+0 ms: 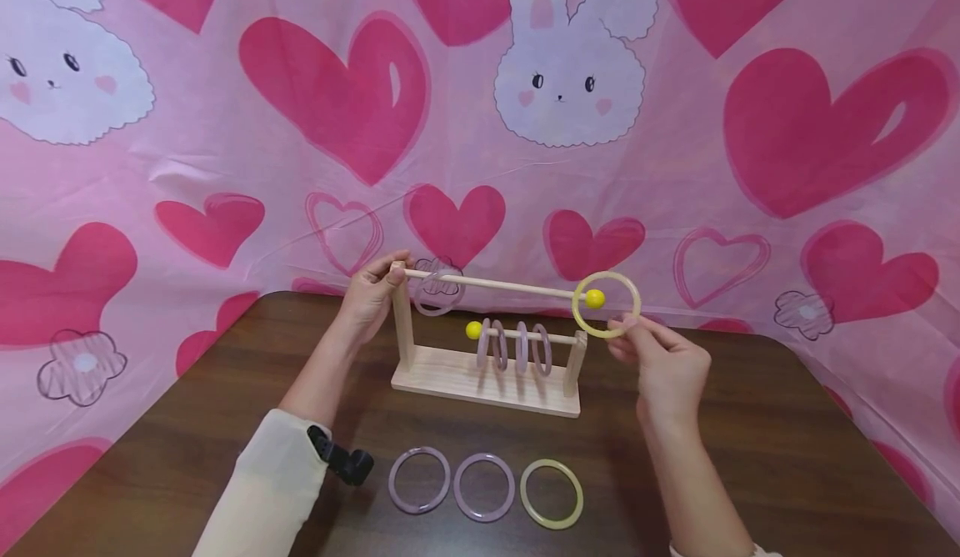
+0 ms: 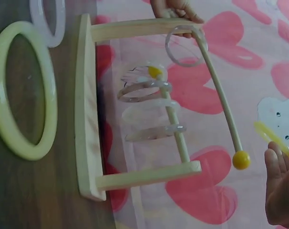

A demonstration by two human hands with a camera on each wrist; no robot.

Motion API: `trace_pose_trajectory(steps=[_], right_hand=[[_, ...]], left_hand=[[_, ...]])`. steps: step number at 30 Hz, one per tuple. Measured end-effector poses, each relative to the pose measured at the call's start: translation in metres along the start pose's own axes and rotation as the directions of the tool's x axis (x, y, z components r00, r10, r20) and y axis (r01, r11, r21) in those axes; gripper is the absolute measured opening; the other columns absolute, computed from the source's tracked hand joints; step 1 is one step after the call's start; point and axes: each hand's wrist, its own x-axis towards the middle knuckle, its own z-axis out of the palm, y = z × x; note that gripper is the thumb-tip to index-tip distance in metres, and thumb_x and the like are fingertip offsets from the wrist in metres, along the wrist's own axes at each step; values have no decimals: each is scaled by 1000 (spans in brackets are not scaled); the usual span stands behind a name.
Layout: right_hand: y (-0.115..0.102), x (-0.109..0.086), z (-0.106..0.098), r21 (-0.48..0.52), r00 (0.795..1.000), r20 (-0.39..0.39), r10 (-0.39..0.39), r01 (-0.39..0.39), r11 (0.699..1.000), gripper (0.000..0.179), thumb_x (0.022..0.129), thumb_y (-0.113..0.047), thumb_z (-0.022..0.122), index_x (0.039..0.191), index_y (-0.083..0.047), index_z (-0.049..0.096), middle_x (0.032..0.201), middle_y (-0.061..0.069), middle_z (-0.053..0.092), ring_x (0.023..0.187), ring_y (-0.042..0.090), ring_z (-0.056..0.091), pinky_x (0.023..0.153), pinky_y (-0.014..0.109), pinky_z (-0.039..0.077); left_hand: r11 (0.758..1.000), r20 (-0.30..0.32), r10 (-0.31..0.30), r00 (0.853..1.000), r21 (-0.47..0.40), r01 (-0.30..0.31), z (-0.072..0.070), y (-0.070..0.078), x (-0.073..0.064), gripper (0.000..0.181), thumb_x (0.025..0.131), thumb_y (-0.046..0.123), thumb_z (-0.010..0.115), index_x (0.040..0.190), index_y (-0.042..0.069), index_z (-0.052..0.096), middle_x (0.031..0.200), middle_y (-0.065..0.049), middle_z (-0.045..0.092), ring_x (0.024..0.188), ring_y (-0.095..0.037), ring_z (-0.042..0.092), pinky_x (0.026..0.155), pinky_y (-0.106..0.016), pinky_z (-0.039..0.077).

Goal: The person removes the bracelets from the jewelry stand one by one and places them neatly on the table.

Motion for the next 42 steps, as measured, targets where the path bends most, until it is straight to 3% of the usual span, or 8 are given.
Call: trace_pose_trajectory(steps=[3,12,18,32,36,42], right_hand=[[-1,0,-7,-21,997,61,51,-50,999,5,79,7,67,78,5,71,70,16,68,57,21,66,55,33,53],[2,3,-25,-46,974,206,98,-90,995,15,84,8,61,78,1,73,69,14,68,59,18,67,57,32,53],[3,7,-37,-38,916,351,192,-191,981,25,90,6,51,80,0,73,72,13,69,63,16,67,60,29,54],[3,13,-55,-136,816,490,305,-274,952,37,94,6,38,83,-2,73,74,7,69,62,12,66,59,24,53],[4,16,-61,-205,782,519,344,-277,939,39,94,5,37,82,-5,72,75,4,69,62,11,64,58,23,52],[5,20,-73,-390,751,479,455,-282,877,36,93,2,40,80,-10,72,72,0,68,59,5,60,55,20,51]], left_hand=[[1000,0,0,1000,3,0,0,1,0,36,60,35,77,93,23,69,91,4,67,92,-9,57,88,-23,40],[1000,3,0,1000,-5,0,0,0,0,36,62,33,77,94,21,69,92,3,67,93,-9,57,91,-26,39],[1000,3,-3,1000,-5,3,-1,-1,1,36,60,35,78,93,22,70,93,1,67,94,-9,58,90,-25,40],[1000,9,1,1000,20,-1,-2,-2,2,38,60,39,78,93,24,69,92,3,66,94,-9,56,89,-24,39],[1000,1,0,1000,24,0,-2,-2,2,38,59,38,77,93,24,68,91,4,67,93,-9,57,89,-24,40],[1000,2,-1,1000,10,1,0,-1,2,33,62,34,76,92,24,69,90,4,67,92,-9,57,88,-24,40]])
